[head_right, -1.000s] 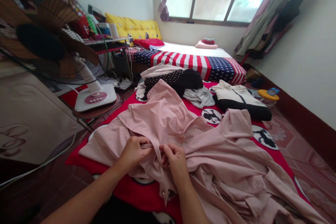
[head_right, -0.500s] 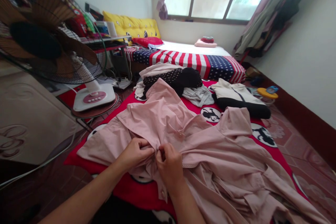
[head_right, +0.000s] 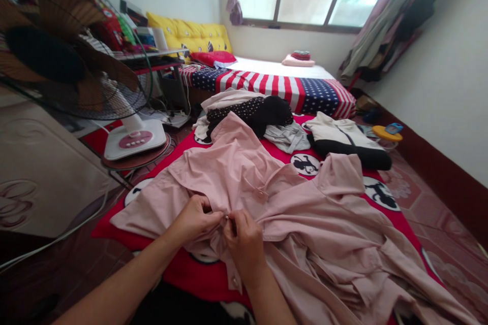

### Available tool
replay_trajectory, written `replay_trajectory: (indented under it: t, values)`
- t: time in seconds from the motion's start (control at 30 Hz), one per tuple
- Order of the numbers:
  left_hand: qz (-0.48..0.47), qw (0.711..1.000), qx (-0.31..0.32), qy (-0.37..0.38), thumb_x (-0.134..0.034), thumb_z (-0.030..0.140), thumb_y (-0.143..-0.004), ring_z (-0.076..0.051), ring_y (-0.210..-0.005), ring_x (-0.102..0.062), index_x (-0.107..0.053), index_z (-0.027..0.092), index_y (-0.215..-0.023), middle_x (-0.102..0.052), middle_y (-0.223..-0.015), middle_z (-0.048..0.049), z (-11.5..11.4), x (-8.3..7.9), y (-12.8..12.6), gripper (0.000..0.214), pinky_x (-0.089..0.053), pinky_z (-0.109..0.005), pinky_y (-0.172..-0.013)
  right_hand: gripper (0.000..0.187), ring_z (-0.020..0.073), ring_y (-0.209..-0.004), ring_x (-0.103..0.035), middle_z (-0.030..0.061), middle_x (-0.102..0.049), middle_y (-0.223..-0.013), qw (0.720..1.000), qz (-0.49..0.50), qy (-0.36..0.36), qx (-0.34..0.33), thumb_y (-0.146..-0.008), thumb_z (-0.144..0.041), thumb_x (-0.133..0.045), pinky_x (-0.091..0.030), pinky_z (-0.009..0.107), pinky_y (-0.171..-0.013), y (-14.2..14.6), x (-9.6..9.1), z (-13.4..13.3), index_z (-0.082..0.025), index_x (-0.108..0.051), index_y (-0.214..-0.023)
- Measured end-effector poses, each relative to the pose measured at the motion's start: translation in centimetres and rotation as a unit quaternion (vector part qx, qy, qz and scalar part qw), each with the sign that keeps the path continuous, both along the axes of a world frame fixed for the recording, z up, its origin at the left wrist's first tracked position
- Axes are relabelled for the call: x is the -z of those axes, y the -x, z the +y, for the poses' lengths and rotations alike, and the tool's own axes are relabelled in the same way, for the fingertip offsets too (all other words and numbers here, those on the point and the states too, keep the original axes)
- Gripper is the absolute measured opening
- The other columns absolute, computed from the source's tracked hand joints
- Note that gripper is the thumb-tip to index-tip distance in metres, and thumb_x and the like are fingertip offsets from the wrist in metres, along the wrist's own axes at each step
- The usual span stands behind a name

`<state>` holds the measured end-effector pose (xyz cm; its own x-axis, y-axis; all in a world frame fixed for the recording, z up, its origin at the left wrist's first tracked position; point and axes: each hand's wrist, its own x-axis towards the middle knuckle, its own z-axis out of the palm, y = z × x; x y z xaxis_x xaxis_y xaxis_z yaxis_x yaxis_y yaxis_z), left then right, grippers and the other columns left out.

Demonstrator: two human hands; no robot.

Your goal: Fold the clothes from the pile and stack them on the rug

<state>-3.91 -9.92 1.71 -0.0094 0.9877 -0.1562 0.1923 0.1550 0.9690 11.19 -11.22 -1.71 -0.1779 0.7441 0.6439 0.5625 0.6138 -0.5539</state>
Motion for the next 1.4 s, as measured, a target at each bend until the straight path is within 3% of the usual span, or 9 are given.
replay_trajectory:
  t: [0.2, 0.37, 0.43, 0.57, 0.73, 0.9, 1.13, 1.27, 1.4]
  values:
    - [-0.150, 0.988, -0.039, 0.019, -0.065, 0.016, -0.053, -0.012, -0.055, -0.059, -0.067, 0.011, -0.065, -0.068, -0.065, -0.0026, -0.1, -1.5, -0.7, 0.013, -0.046, -0.021, -0.054, 0.007, 0.0125, -0.061, -0.057, 0.0011, -0.060, -0.069, 0.966, 0.172, 0.189, -0.033, -0.084, -0.024, -0.056, -0.046, 0.023, -0.057, -0.1, -1.8, -0.7, -0.019, -0.060, -0.084]
    - [-0.047, 0.997, 0.039, -0.056, -0.070, 0.023, -0.061, -0.020, -0.070, -0.066, -0.072, 0.008, -0.081, -0.074, -0.080, -0.0089, -0.6, -1.2, -0.8, 0.024, -0.052, -0.028, -0.067, 0.031, 0.0051, -0.036, -0.040, -0.0069, -0.049, -0.049, 0.754, 0.377, 0.527, -0.109, -0.070, -0.043, -0.072, -0.034, 0.017, -0.037, -0.4, -3.3, 1.0, -0.017, -0.055, -0.071]
    - [0.066, 0.990, 0.061, -0.110, -0.071, 0.021, -0.062, -0.021, -0.075, -0.067, -0.074, 0.010, -0.083, -0.074, -0.083, -0.0080, -0.4, -1.6, 0.2, 0.025, -0.051, -0.028, -0.071, 0.040, 0.0041, -0.036, -0.039, -0.0048, -0.053, -0.053, 0.714, 0.394, 0.568, -0.113, -0.068, -0.052, -0.072, -0.034, 0.017, -0.037, -1.0, -4.2, 1.5, -0.016, -0.054, -0.068]
    - [0.164, 0.977, 0.088, -0.102, -0.076, 0.032, -0.061, -0.023, -0.078, -0.067, -0.075, 0.011, -0.089, -0.075, -0.086, -0.0074, 1.7, -2.9, 4.9, 0.035, -0.051, -0.026, -0.067, 0.038, 0.0105, -0.057, -0.057, 0.0033, -0.067, -0.080, 0.820, 0.314, 0.476, -0.050, -0.074, -0.054, -0.067, -0.046, 0.022, -0.051, -4.0, -7.0, 0.1, -0.018, -0.056, -0.082]
    - [0.316, 0.942, 0.030, -0.106, -0.071, 0.036, -0.067, -0.024, -0.079, -0.065, -0.074, 0.016, -0.092, -0.073, -0.084, -0.0056, 4.3, -2.9, 11.3, 0.032, -0.049, -0.027, -0.069, 0.015, 0.0234, -0.098, -0.060, 0.0055, -0.066, -0.101, 0.976, -0.042, 0.202, 0.065, -0.077, -0.030, -0.068, -0.047, 0.037, -0.086, -10.0, -6.8, -3.8, -0.023, -0.065, -0.090]
    - [0.447, 0.837, -0.111, -0.296, -0.057, 0.026, -0.082, -0.028, -0.100, -0.060, -0.069, 0.017, -0.097, -0.067, -0.102, -0.0105, 1.9, -3.3, 8.1, 0.022, -0.045, -0.039, -0.092, 0.017, 0.0245, -0.095, -0.060, 0.0067, -0.064, -0.103, 0.974, -0.130, 0.130, 0.135, -0.083, -0.021, -0.058, -0.046, 0.039, -0.083, -12.5, -3.8, -6.2, -0.024, -0.064, -0.099]
    - [0.233, 0.887, 0.243, -0.316, -0.053, 0.018, -0.090, -0.017, -0.090, -0.063, -0.071, 0.020, -0.097, -0.070, -0.095, -0.0054, -2.2, -3.2, -2.4, 0.019, -0.048, -0.029, -0.083, 0.018, 0.0148, -0.070, -0.058, 0.0003, -0.061, -0.075, 0.960, -0.125, 0.249, -0.016, -0.077, -0.007, -0.052, -0.043, 0.025, -0.061, -12.5, -8.1, -8.2, -0.024, -0.058, -0.074]
    - [0.340, 0.865, 0.256, -0.265, -0.068, 0.018, -0.080, -0.024, -0.098, -0.058, -0.070, 0.022, -0.100, -0.069, -0.098, -0.0051, -1.6, -1.9, -3.0, 0.021, -0.042, -0.039, -0.088, 0.014, 0.0129, -0.064, -0.057, -0.0026, -0.062, -0.071, 0.921, -0.188, 0.330, -0.087, -0.076, -0.014, -0.060, -0.042, 0.024, -0.058, -12.4, -10.1, -7.6, -0.025, -0.063, -0.069]
    - [0.423, 0.832, 0.247, -0.260, -0.074, 0.027, -0.075, -0.027, -0.100, -0.055, -0.072, 0.022, -0.087, -0.067, -0.092, -0.0049, -1.0, -2.3, -2.0, 0.013, -0.036, -0.042, -0.088, 0.015, 0.0194, -0.089, -0.058, 0.0034, -0.065, -0.095, 0.971, -0.173, 0.163, 0.044, -0.079, -0.011, -0.057, -0.044, 0.031, -0.079, -9.3, -9.6, -4.2, -0.023, -0.065, -0.085]
